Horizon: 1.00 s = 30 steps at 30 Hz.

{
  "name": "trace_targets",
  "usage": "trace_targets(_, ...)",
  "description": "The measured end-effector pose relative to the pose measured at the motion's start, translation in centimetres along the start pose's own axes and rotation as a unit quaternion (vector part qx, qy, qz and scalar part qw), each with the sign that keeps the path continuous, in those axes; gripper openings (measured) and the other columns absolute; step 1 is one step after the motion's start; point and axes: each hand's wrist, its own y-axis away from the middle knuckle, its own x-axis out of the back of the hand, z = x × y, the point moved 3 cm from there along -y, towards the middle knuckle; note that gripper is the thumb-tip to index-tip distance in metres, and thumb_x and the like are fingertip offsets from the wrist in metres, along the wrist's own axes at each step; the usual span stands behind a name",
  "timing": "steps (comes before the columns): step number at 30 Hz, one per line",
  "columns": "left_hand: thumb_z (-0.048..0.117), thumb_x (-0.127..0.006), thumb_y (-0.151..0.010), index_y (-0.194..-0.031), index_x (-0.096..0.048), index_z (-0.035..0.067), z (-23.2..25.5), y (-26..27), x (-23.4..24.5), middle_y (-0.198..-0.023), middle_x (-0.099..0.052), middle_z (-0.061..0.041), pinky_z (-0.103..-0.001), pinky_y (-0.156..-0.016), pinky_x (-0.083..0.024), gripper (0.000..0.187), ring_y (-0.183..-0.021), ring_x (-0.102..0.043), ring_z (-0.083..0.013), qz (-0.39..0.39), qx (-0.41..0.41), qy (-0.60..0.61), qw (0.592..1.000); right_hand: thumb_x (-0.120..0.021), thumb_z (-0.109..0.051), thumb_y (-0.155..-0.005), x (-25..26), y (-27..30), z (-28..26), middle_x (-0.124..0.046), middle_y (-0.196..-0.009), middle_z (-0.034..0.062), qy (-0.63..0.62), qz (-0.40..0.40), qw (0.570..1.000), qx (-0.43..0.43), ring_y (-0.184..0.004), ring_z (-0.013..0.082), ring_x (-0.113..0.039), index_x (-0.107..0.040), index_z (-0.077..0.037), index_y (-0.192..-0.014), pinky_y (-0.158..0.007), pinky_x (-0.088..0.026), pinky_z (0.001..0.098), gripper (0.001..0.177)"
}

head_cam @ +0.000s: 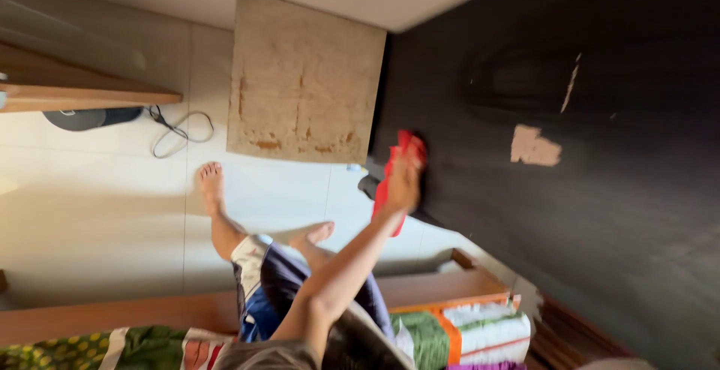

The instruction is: Cleaning and wiping the surfaces of a wooden desk and a plastic drawer unit with a red cloth.

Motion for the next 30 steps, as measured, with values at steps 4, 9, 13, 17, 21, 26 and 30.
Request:
trace_targets(4, 0.034, -0.041, -0.11, -0.151, -0.051, 0.007, 7.7, -1.8, -0.7, -0.161, -0.042, -0.017, -0.041, -0.123, -0.029, 0.05, -0.154, -0.033, -0.0341, 0.009, 0.054, 0.02, 0.998, -0.046, -0.026, -0.104, 0.2, 2.0, 1.1, -0.05, -0.143, 0.0177, 0.035, -0.021, 0.998, -0.057, -0.128, 0.0281, -0.047, -0.045, -0.001, -0.152, -0.116, -0.037, 0.0453, 0.055)
trace_targets(9, 0.044, -0.04, -0.115, -0.154, -0.044, 0.025, 27.6, 3.2, -4.5, -0.171, -0.033, -0.012, -0.053, -0.131, -0.023, 0.044, -0.157, -0.027, -0.0357, -0.134, -0.269, -0.067, 0.951, -0.051, -0.027, -0.102, 1.9, 3.3, 0.8, -0.064, -0.126, 0.0157, 0.11, -0.011, 0.987, -0.12, -0.107, 0.0264, -0.062, -0.056, -0.004, -0.147, -0.102, -0.049, 0.0458, 0.051)
trace_targets(13, 0.046, -0.044, -0.11, -0.152, -0.047, 0.026, 26.8, 1.9, -3.6, -0.169, -0.036, -0.012, -0.056, -0.129, -0.025, 0.046, -0.156, -0.031, -0.0367, -0.16, -0.297, -0.03, 0.941, -0.066, -0.029, -0.076, -1.3, 0.3, -10.5, -0.063, -0.134, 0.0252, 0.465, -0.005, 0.876, 0.13, -0.13, 0.0496, -0.051, -0.069, 0.0, -0.117, -0.112, -0.039, 0.0713, 0.051)
trace_targets(17, 0.036, -0.037, -0.113, -0.155, -0.046, 0.01, 17.3, -4.9, -3.4, -0.162, -0.045, -0.018, -0.057, -0.128, -0.026, 0.05, -0.155, -0.034, -0.0447, -0.049, -0.262, -0.058, 0.962, -0.066, -0.039, -0.08, -4.9, 1.6, -9.2, -0.053, -0.152, 0.0216, 0.449, 0.051, 0.892, 0.031, -0.148, 0.0521, -0.034, -0.069, -0.004, -0.125, -0.107, -0.024, 0.0806, 0.058)
trace_targets(21, 0.036, -0.033, -0.112, -0.153, -0.047, 0.005, 8.7, -11.6, -2.6, -0.159, -0.045, -0.019, -0.05, -0.124, -0.028, 0.053, -0.152, -0.035, -0.0409, -0.003, -0.119, -0.05, 0.992, -0.068, -0.038, -0.079, -12.2, 0.2, -7.4, -0.04, -0.154, 0.0238, 0.31, -0.022, 0.95, 0.038, -0.144, 0.0436, -0.035, -0.057, 0.002, -0.134, -0.111, -0.024, 0.0694, 0.069)
trace_targets(26, 0.04, -0.031, -0.115, -0.156, -0.044, 0.007, 11.7, -4.0, -2.8, -0.162, -0.045, -0.019, -0.049, -0.129, -0.02, 0.054, -0.156, -0.031, -0.0399, -0.008, -0.154, -0.038, 0.987, -0.067, -0.026, -0.086, -15.5, 0.9, -6.6, -0.045, -0.154, 0.0241, 0.2, -0.018, 0.978, 0.048, -0.144, 0.0435, -0.042, -0.057, 0.005, -0.136, -0.116, -0.031, 0.0589, 0.059)
trace_targets(30, 0.039, -0.041, -0.111, -0.149, -0.055, 0.017, 20.6, 0.8, -3.8, -0.165, -0.04, -0.019, -0.059, -0.131, -0.02, 0.045, -0.159, -0.028, -0.0412, -0.114, -0.269, -0.064, 0.954, -0.064, -0.019, -0.093, -14.0, 2.5, -7.8, -0.05, -0.148, 0.024, 0.064, 0.114, 0.988, 0.087, -0.143, 0.0429, -0.05, -0.06, 0.004, -0.132, -0.121, -0.04, 0.0548, 0.046)
